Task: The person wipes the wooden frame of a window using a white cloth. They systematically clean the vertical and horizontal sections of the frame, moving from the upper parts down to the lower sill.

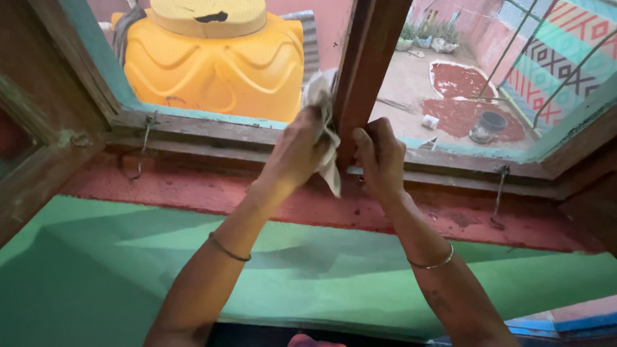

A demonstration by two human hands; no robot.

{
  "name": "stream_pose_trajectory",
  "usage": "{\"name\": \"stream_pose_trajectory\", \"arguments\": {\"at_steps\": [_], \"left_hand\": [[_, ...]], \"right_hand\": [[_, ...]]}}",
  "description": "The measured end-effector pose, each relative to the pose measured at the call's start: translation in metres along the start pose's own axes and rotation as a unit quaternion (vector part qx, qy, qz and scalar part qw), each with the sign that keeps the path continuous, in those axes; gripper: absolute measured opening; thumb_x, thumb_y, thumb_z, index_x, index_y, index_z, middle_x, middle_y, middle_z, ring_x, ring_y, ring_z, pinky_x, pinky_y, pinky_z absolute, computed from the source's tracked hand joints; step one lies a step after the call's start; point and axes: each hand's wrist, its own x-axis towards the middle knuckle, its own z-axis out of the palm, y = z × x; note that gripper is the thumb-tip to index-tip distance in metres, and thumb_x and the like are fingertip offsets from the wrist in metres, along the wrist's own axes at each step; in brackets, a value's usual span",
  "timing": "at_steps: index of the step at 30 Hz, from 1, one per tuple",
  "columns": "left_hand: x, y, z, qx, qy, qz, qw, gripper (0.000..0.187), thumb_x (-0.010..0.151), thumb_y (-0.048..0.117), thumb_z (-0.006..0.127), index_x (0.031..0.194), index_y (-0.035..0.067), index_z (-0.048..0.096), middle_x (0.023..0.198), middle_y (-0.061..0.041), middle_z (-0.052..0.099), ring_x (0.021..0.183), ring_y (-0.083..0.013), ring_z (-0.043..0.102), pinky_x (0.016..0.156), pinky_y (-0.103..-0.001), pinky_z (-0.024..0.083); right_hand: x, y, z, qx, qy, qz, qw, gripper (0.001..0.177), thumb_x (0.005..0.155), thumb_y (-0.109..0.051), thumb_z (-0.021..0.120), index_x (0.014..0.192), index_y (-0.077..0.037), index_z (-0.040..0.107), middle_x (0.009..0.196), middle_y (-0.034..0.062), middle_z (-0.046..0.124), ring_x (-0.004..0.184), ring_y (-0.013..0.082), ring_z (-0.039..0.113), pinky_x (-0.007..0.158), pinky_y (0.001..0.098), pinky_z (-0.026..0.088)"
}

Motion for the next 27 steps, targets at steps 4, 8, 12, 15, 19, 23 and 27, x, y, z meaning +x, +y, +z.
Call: {"name": "stream_pose_trajectory", "arguments": {"at_steps": [4, 8, 12, 15, 19, 23, 27], "left_hand": [[-0.005, 0.002, -0.005, -0.048, 0.062, 0.045, 0.996, 0.07, 0.09, 0.007, 0.068, 0.152, 0.001, 0.036, 0.127, -0.027, 0.059, 0.119, -0.0454, 0.062, 0.099, -0.048, 0.052], [-0.019, 0.019, 0.004, 0.011, 0.057, 0.139, 0.989, 0.086, 0.077, -0.004, 0.062, 0.154, -0.008, 0.024, 0.139, -0.037, 0.044, 0.124, -0.0573, 0.048, 0.102, -0.051, 0.046], [-0.02, 0.02, -0.018, -0.013, -0.083, -0.101, 0.991, 0.069, 0.093, -0.001, 0.056, 0.157, 0.005, 0.031, 0.138, -0.024, 0.053, 0.122, -0.0439, 0.06, 0.101, -0.044, 0.05], [-0.01, 0.022, -0.03, -0.051, 0.037, 0.032, 0.997, 0.059, 0.098, -0.002, 0.058, 0.154, 0.004, 0.041, 0.142, -0.023, 0.054, 0.135, -0.0433, 0.056, 0.115, -0.043, 0.047], [0.006, 0.038, -0.003, -0.053, 0.097, 0.178, 0.978, 0.064, 0.101, -0.007, 0.056, 0.158, 0.003, 0.029, 0.151, -0.026, 0.037, 0.139, -0.0454, 0.042, 0.122, -0.045, 0.038], [-0.017, 0.039, 0.003, -0.015, 0.086, 0.163, 0.983, 0.073, 0.091, -0.007, 0.06, 0.156, -0.003, 0.028, 0.151, -0.03, 0.036, 0.137, -0.0527, 0.042, 0.118, -0.052, 0.039], [-0.027, 0.026, -0.016, 0.013, -0.001, 0.016, 1.0, 0.067, 0.079, -0.002, 0.066, 0.142, 0.002, 0.043, 0.137, -0.023, 0.05, 0.118, -0.049, 0.057, 0.094, -0.05, 0.049]], "right_hand": [[0.003, -0.002, 0.001, -0.001, -0.005, -0.003, 1.0, 0.023, 0.106, -0.02, 0.061, 0.096, -0.001, 0.055, 0.068, 0.0057, 0.062, 0.057, 0.0098, 0.06, 0.051, 0.0279, 0.049], [0.002, -0.001, 0.0, 0.001, -0.004, -0.021, 1.0, 0.024, 0.107, -0.021, 0.06, 0.096, -0.001, 0.055, 0.072, 0.0062, 0.063, 0.058, 0.01, 0.06, 0.052, 0.0277, 0.051], [0.002, 0.0, -0.002, -0.003, -0.006, -0.012, 1.0, 0.024, 0.107, -0.021, 0.061, 0.095, -0.001, 0.055, 0.068, 0.0059, 0.062, 0.057, 0.0101, 0.06, 0.051, 0.0287, 0.05], [0.003, 0.0, -0.001, -0.016, -0.004, -0.023, 1.0, 0.022, 0.107, -0.019, 0.059, 0.095, -0.001, 0.055, 0.068, 0.0061, 0.062, 0.057, 0.0113, 0.06, 0.053, 0.0298, 0.049], [0.001, -0.001, -0.003, -0.019, -0.012, -0.06, 0.998, 0.014, 0.106, -0.013, 0.053, 0.104, 0.001, 0.056, 0.073, 0.0067, 0.064, 0.06, 0.0128, 0.062, 0.056, 0.0303, 0.05], [0.002, 0.001, -0.005, -0.01, -0.013, -0.043, 0.999, 0.016, 0.104, -0.015, 0.055, 0.1, 0.0, 0.055, 0.076, 0.0073, 0.069, 0.066, 0.0125, 0.071, 0.057, 0.0299, 0.056], [0.003, -0.001, -0.003, -0.043, 0.004, -0.06, 0.997, 0.023, 0.108, -0.02, 0.061, 0.096, -0.001, 0.056, 0.073, 0.0105, 0.067, 0.063, 0.0157, 0.067, 0.058, 0.0332, 0.052]]}}
